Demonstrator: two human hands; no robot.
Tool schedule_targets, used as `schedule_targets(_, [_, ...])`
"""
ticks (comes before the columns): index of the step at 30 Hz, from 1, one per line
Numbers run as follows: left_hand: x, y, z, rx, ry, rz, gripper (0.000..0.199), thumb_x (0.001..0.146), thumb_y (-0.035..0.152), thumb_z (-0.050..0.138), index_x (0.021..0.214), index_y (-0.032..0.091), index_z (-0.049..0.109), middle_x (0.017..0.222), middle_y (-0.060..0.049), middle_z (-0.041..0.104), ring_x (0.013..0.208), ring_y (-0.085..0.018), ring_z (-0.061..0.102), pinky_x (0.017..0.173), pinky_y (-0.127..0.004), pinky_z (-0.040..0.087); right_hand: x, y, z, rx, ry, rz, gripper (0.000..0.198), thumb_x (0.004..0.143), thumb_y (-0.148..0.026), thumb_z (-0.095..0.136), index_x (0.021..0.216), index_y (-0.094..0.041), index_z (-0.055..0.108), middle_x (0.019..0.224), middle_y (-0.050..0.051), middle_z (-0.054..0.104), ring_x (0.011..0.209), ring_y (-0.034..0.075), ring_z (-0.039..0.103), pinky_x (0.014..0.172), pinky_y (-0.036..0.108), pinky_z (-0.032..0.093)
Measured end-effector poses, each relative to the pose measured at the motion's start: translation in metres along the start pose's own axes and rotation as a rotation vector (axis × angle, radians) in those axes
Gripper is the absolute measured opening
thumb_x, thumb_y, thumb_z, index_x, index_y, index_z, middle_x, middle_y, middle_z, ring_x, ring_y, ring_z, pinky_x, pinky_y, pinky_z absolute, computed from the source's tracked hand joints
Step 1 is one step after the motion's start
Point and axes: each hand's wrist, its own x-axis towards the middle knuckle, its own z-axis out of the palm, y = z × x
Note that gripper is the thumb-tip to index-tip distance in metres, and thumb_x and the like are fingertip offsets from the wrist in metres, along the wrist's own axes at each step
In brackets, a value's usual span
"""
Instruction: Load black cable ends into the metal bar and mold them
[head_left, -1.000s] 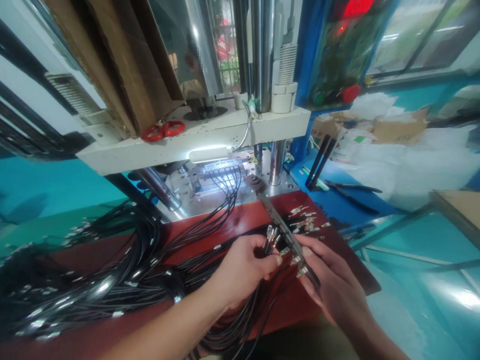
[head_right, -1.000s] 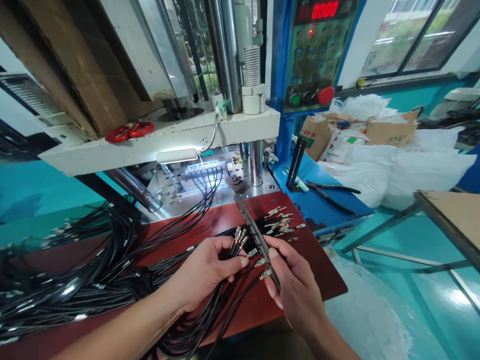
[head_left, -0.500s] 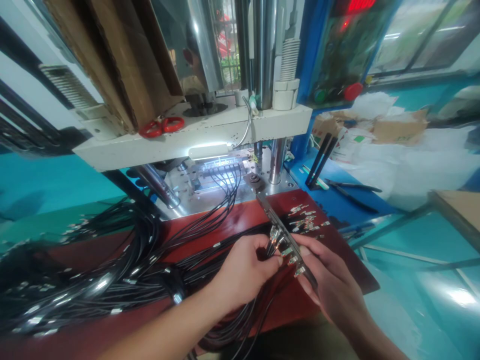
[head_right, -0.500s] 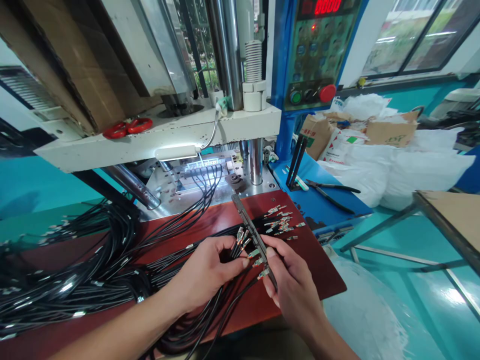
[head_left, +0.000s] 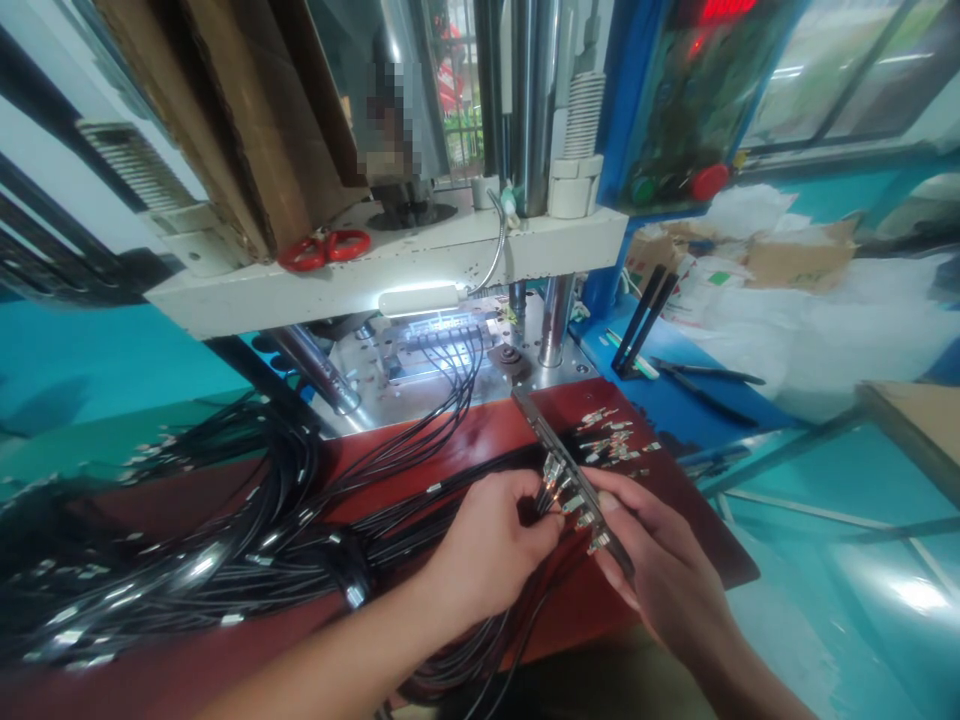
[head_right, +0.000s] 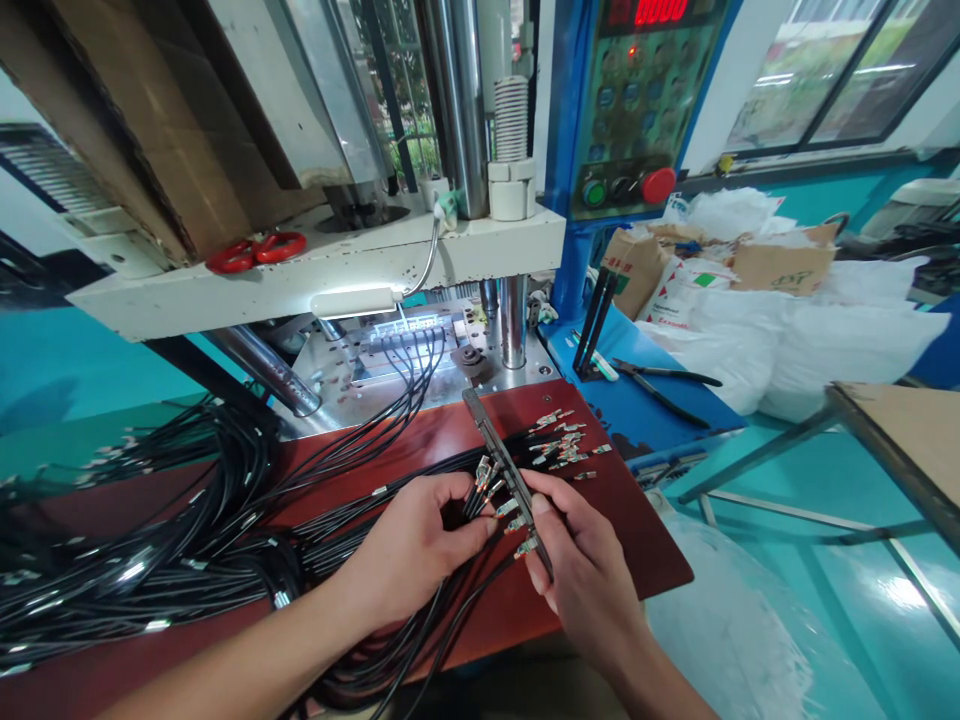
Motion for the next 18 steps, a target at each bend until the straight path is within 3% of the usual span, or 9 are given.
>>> schedule_targets(6, [0.0009,0.0012,0.0001,0.053,-0.041,-0.009,0.016,0.083,0.022,0.053,0.082,0.017,0.067,0.081,-0.001,0.067,0.075,-0.016,0.055,0.067,-0.024,0.038,-0.0003,-0.0012,0.0006,-0.007,-0.001,0.009,0.046,0.069,-0.052,0.074,0.11,-0.032,0.07,0.095,0.001,0.068,0.063,0.011,0.055,0.046,0.014,0.045])
schedule_targets(18, [-0.001,-0.0002,0.0004,0.003,0.005,0.008,0.015,0.081,0.023,0.056,0.08,0.015,0.069,0.078,-0.002,0.066,0.072,-0.016,0.055,0.067,-0.025,0.04,-0.0003,-0.0002,0.0013,-0.033,-0.003,-0.009,0.05,0.069,-0.054,0.073,0.113,-0.03,0.069,0.098,0.004,0.068,0.063,0.013,0.057,0.046,0.017,0.046])
